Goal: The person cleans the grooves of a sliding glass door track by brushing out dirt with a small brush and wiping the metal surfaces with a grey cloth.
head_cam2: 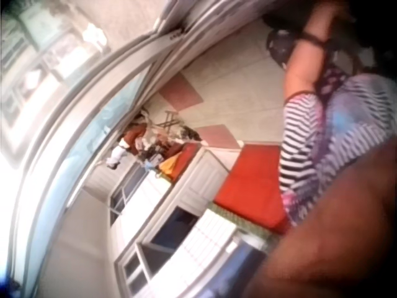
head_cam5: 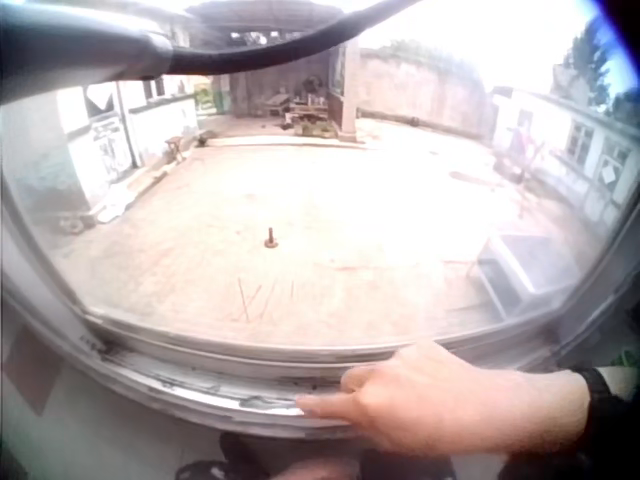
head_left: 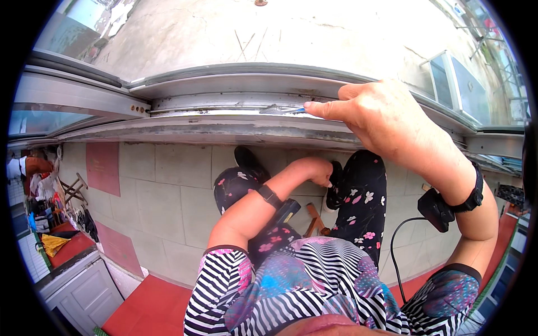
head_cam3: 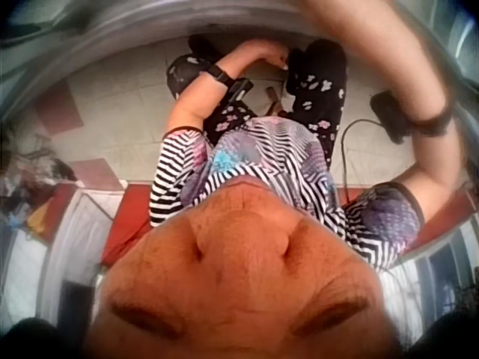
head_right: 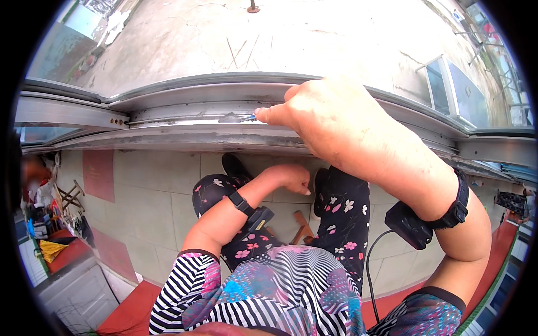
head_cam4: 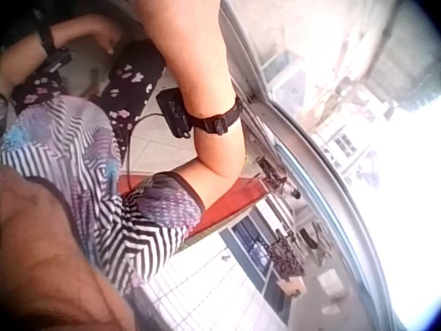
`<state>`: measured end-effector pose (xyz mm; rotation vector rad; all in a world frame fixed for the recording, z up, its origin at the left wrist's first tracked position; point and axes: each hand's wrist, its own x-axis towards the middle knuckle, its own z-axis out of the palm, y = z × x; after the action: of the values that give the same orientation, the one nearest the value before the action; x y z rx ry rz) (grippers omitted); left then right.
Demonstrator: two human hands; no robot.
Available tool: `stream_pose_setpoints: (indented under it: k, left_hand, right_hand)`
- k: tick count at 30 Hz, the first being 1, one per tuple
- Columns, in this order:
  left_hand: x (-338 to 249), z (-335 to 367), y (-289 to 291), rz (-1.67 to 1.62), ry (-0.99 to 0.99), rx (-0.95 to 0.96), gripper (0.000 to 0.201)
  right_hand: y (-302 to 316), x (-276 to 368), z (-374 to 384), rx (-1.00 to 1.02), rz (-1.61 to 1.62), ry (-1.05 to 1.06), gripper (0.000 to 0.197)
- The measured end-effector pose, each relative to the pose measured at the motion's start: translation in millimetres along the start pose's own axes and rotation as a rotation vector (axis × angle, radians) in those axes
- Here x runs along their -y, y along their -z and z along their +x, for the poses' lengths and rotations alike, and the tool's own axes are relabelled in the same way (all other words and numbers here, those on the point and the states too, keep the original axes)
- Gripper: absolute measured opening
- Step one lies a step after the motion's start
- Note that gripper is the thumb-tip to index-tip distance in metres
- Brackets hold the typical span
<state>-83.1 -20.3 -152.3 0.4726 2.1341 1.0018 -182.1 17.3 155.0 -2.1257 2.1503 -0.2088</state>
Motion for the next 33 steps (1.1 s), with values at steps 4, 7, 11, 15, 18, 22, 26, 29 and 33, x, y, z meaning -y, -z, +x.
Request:
stream_pose_setpoints:
  k: [4,7,11,15,18,22,26,29,33]
  left_hand:
    - [-1.6,1.9,1.8,-0.002,-0.005,-0.015,0.037]
    - [-3.9,1.1,3.4,0.054,-0.018,-0.04,0.038]
    - [-1.3,-2.8,2.4,0.047,-0.015,-0.067,0.037]
    - [-4.0,-3.2,5.7,0.052,0.025,-0.025,0.036]
    - [-6.9,-3.5,6.7,0.031,0.032,-0.012,0.036]
    - [-12.4,-7.3,11.3,0.02,0.024,-0.024,0.035]
    - [-7.1,-7.6,8.2,0.007,-0.056,-0.046,0.038]
    - [-5.3,-4.8,6.7,0.023,-0.059,-0.043,0.038]
    - [-4.3,-1.7,5.1,0.012,-0.066,-0.036,0.039]
  right_hand:
    - [30.7,12.6,-22.3,0.105,-0.171,-0.133,0.048]
    - [49.1,18.9,-39.4,0.118,-0.38,-0.118,0.051]
    - [75.2,30.5,-50.3,0.051,-0.598,-0.049,0.057]
    - [75.2,28.1,-55.7,0.058,-0.555,-0.097,0.061]
    - [54.8,19.7,-48.0,0.048,-0.42,-0.123,0.06]
    - [39.7,18.1,-29.2,0.032,-0.175,-0.102,0.056]
    - [25.8,4.9,-29.2,0.055,-0.067,-0.089,0.048]
    - [25.5,-0.8,-36.5,0.068,-0.083,-0.093,0.045]
    - [46.4,2.2,-50.6,0.193,-0.262,-0.168,0.041]
